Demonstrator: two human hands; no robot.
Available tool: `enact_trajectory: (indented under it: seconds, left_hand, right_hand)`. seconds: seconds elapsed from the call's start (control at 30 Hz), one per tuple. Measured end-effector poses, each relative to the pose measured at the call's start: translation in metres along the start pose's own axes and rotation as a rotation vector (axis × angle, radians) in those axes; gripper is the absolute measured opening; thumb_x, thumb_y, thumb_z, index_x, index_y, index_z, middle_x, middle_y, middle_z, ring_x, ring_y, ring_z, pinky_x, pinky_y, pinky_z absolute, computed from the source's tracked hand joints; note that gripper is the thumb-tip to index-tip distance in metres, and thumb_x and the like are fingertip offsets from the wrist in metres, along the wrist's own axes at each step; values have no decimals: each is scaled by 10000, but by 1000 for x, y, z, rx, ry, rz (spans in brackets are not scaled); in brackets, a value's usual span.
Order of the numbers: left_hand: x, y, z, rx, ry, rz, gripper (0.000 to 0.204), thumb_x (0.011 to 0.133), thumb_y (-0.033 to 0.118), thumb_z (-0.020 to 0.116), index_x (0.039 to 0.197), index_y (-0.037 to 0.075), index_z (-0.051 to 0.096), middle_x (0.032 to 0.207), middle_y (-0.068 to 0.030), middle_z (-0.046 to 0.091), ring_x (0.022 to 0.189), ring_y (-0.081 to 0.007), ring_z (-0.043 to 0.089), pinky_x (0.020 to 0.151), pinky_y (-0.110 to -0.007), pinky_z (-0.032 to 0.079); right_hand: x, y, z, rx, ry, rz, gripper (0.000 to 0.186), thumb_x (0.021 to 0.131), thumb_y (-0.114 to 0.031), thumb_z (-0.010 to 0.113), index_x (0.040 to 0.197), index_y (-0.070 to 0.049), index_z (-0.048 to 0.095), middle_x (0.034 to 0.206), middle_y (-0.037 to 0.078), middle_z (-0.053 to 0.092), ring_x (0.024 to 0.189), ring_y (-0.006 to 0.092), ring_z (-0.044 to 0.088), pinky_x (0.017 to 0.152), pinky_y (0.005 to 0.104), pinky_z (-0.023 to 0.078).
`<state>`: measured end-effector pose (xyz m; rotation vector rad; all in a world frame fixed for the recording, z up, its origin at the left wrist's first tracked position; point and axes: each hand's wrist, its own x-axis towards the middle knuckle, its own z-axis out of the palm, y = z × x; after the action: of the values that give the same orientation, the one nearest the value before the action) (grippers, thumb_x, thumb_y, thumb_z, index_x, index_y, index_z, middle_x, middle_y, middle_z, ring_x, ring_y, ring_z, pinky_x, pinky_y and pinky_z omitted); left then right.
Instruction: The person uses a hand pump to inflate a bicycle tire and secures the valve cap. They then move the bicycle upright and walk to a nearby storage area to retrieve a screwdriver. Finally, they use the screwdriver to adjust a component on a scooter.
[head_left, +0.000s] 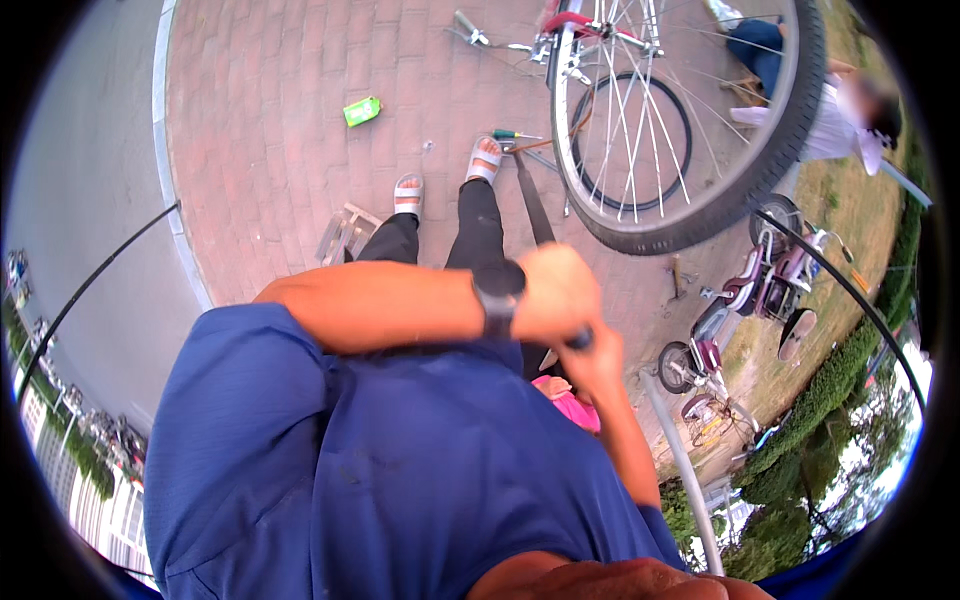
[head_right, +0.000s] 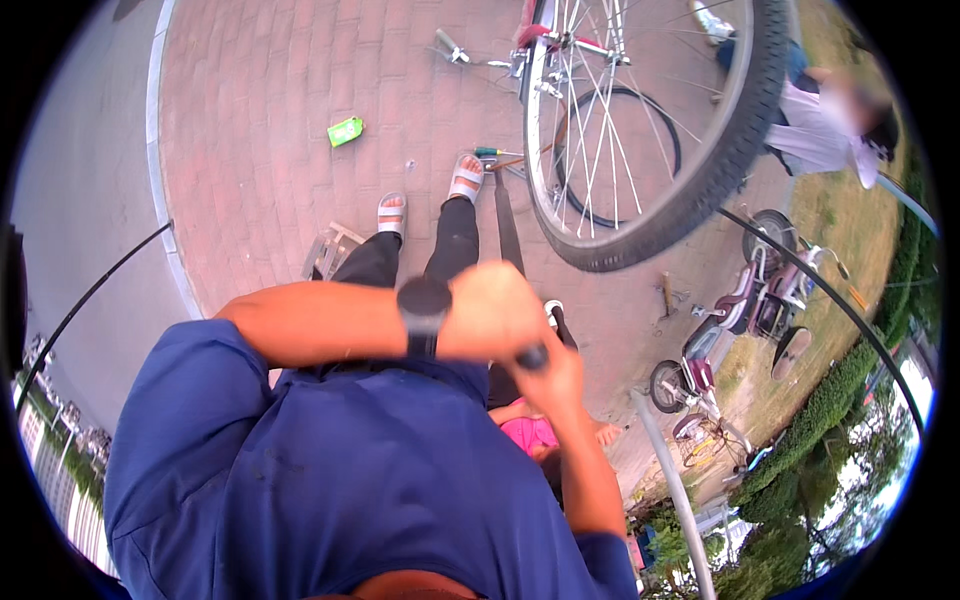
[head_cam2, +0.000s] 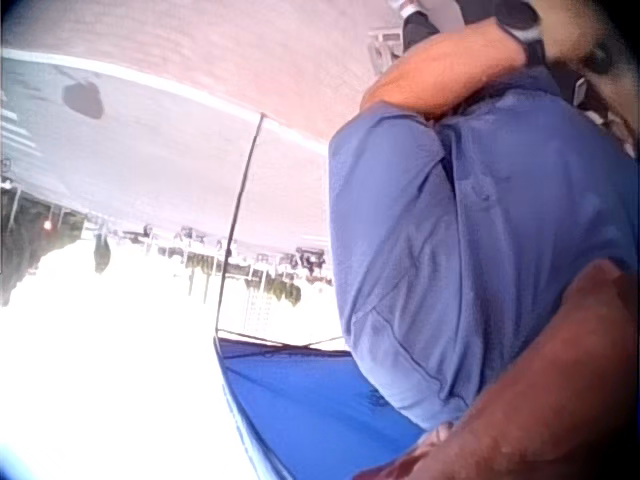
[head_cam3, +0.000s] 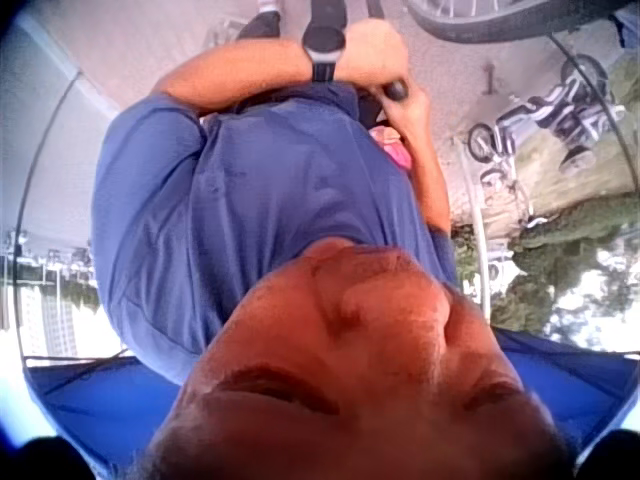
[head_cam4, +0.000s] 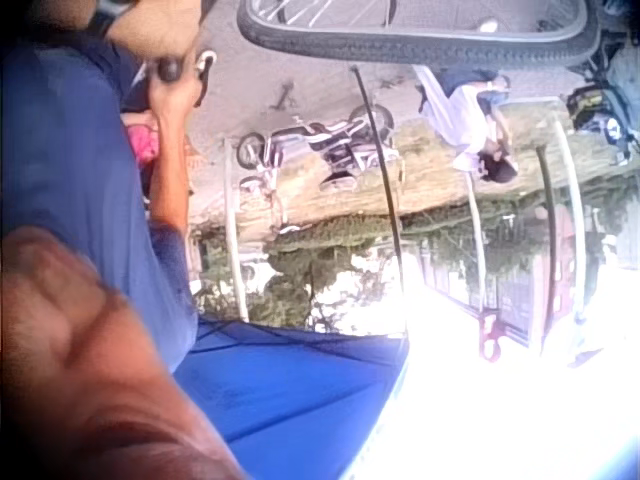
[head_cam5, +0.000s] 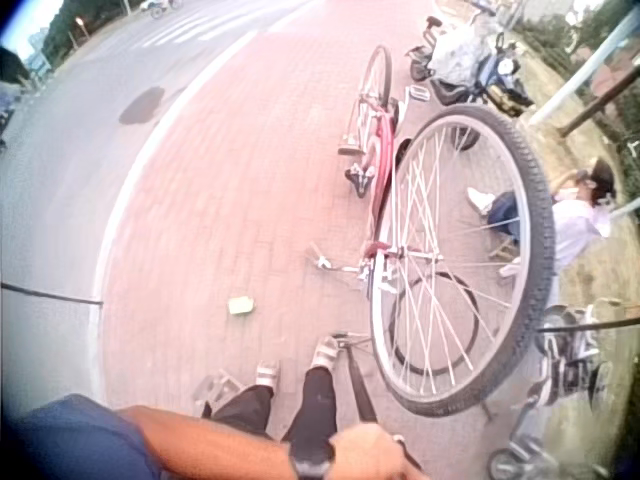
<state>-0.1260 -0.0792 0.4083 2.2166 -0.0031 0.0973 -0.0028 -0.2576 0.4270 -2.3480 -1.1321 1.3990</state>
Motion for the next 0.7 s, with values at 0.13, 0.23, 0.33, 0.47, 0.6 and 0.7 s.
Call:
enact_trajectory:
  seconds: [0.13,0.23,0.33,0.47,0.6,0.7]
  left_hand:
    - [-25,-164,107,145,-201,-386,139,647,192,740,758,112,717,705,-120,688,699,-310,692,639,-422,555]
    - [-35,-213,139,136,-300,-519,169,682,207,729,831,128,718,785,-122,703,768,-307,698,692,-426,558]
    - [-32,-214,133,111,-215,-574,153,690,195,714,827,128,713,781,-122,700,770,-329,693,692,-439,561]
    - [-33,-185,132,104,-147,-557,124,659,171,716,763,103,712,754,-140,694,763,-333,693,675,-442,559]
    - [-22,-87,44,123,-240,-411,133,644,155,721,749,73,725,748,-152,699,738,-337,700,656,-436,557]
    - [-13,-11,-6,121,-305,-231,167,641,185,747,766,74,740,779,-151,713,762,-329,709,671,-421,568]
  right_hand:
    - [166,75,93,-144,-115,-58,735,729,-492,792,1299,-75,588,953,254,685,901,446,657,740,462,538]
    - [216,86,115,-238,-128,-89,719,716,-436,816,1286,-59,594,946,251,684,908,428,666,755,470,530]
    - [217,91,99,-201,-90,-187,685,701,-432,820,1257,-85,618,941,221,695,919,411,667,780,475,523]
    - [195,69,74,-290,-193,-83,729,687,-433,834,1310,-139,596,1019,208,699,1001,384,663,844,459,515]
    - [101,31,43,-184,-82,-65,754,707,-371,842,1325,-38,569,1073,269,674,1018,413,654,853,449,521]
    - [21,-10,10,-57,-103,88,698,718,-354,844,1286,-32,594,1023,245,695,983,379,681,841,410,528]
